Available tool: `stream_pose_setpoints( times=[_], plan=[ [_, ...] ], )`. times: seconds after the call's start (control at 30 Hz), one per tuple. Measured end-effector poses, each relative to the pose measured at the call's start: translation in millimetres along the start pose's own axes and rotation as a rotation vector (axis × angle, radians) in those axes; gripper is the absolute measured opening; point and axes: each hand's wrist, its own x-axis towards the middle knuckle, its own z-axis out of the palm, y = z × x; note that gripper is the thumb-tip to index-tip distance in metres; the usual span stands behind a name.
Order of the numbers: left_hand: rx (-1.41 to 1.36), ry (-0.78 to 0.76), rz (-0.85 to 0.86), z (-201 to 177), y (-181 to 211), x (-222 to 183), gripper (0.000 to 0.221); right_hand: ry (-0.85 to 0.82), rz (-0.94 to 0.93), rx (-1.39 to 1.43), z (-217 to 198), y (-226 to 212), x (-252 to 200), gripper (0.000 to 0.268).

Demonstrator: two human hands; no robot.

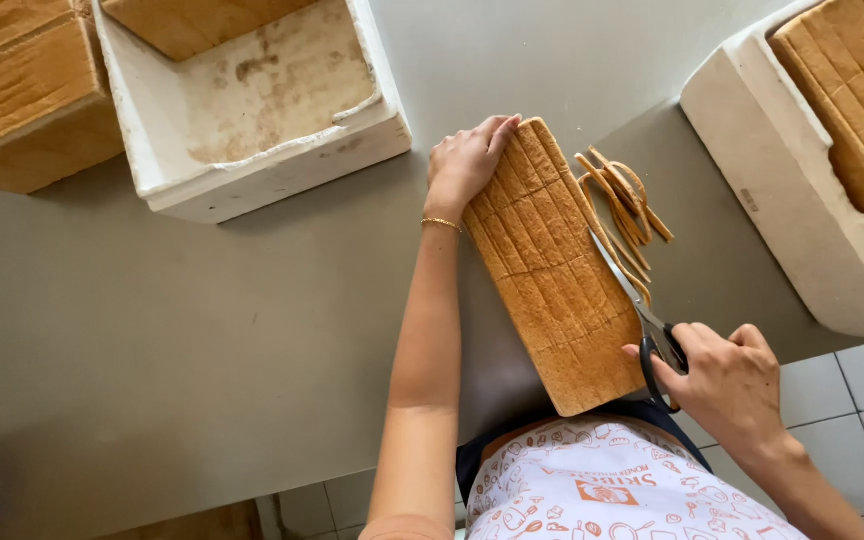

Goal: Trim the crusts or edges off of loaves of bread using a pair of scissors.

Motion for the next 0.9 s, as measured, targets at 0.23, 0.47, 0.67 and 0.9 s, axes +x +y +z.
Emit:
stream_pose_setpoints(
  times=[0.23,0.47,0.67,0.9],
  plan=[
    [-0.016,0.0,-0.004,-6,3,-5,0.072,-0.007,0.021,0.067,-17,-8,14,0.066],
    [-0.001,-0.01,-0.018,-4,4,-4,0.071,0.168,-0.023,0.182,-8,-6,14,0.066],
    [0.027,-0.001,0.006,1,-1,2,0.072,-0.242,0.038,0.136,-29,-8,44,0.068],
    [-0.004,0.001,-0.003,-6,3,-6,0.069,0.17,-0.002,0.14,-12,-14,30,0.069]
  ],
)
